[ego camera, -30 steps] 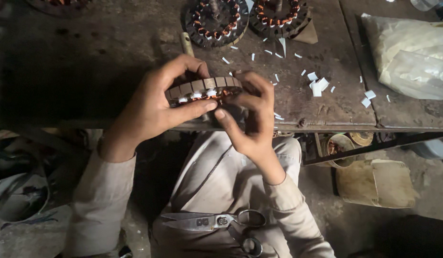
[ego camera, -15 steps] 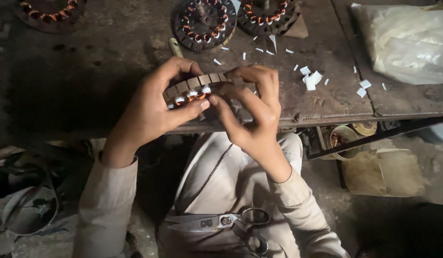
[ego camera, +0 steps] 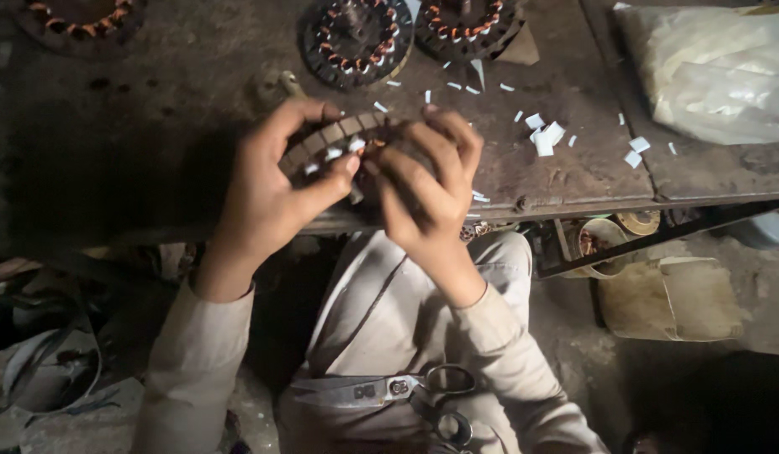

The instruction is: The person cuts small white paper pieces with scissors and inserts them into the slots of a circular copper-wound stator core. They repeat this process for multiple cores, placing finished units on the table.

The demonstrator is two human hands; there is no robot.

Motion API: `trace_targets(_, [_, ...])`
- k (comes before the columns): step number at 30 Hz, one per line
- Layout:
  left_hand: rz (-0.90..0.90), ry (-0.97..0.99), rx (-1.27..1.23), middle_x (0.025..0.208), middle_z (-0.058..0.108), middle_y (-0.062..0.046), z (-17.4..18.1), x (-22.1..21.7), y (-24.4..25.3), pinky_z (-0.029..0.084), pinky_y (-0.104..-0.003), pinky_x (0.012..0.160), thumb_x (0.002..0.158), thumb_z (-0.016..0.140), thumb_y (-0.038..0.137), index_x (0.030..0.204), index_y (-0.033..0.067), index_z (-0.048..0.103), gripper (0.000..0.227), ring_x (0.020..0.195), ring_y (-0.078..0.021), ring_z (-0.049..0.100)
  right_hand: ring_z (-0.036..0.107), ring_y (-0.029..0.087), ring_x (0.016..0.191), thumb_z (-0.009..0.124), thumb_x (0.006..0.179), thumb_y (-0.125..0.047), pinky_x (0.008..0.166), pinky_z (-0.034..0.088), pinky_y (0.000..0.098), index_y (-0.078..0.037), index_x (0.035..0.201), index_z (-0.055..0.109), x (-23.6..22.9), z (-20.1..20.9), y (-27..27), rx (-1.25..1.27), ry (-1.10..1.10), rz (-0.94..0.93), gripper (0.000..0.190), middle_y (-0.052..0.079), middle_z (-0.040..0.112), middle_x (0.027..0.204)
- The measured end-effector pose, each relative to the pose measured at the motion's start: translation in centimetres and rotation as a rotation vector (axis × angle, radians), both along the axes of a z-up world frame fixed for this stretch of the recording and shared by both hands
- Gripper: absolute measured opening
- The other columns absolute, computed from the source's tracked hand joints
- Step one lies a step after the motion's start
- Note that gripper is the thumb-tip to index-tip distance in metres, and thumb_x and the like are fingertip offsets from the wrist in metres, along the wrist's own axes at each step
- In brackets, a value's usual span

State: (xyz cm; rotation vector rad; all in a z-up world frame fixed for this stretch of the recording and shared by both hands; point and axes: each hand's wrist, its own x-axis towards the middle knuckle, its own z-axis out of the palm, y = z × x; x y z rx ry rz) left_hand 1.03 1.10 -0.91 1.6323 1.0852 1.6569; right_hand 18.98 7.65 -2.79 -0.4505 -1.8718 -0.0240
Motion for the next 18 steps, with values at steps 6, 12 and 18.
trace_targets(6, [-0.006,-0.007,0.005,0.11,0.066,-0.002,0.3,-0.2,0.5,0.057,-0.024,0.088,0.096,0.076,-0.001,0.124,0.0,0.059,0.033,0.099,-0.0053,0.062,0.056,0.04,0.126,0.082,0.08,-0.003,0.105,0.05,0.0475,-0.002,0.108,0.071,-0.2,-0.8,1.8,-0.003,0.019,0.087,0.031,0.014,0.06,0.126])
trace_targets(12, [-0.058,-0.095,-0.023,0.111,0.066,0.0,-0.1,-0.5,0.8,0.056,-0.022,0.088,0.097,0.076,-0.002,0.124,-0.0001,0.059,0.032,0.1,-0.0037,0.062,0.046,0.04,0.136,0.086,0.086,-0.005,0.113,0.04,0.0482,-0.004,0.106,0.072,1.8,2.5,1.6,-0.011,-0.215,0.088,0.025,0.011,0.061,0.128])
trace_targets(18, [-0.047,-0.072,0.082,0.116,0.067,-0.002,-0.5,0.6,1.0,0.055,-0.025,0.095,0.097,0.077,-0.002,0.127,-0.0012,0.058,0.035,0.107,-0.0066,0.063,0.048,0.033,0.126,0.084,0.09,-0.006,0.11,0.039,0.0433,-0.006,0.108,0.072,2.1,5.9,1.3,0.005,-0.324,0.095,0.022,0.004,0.065,0.126])
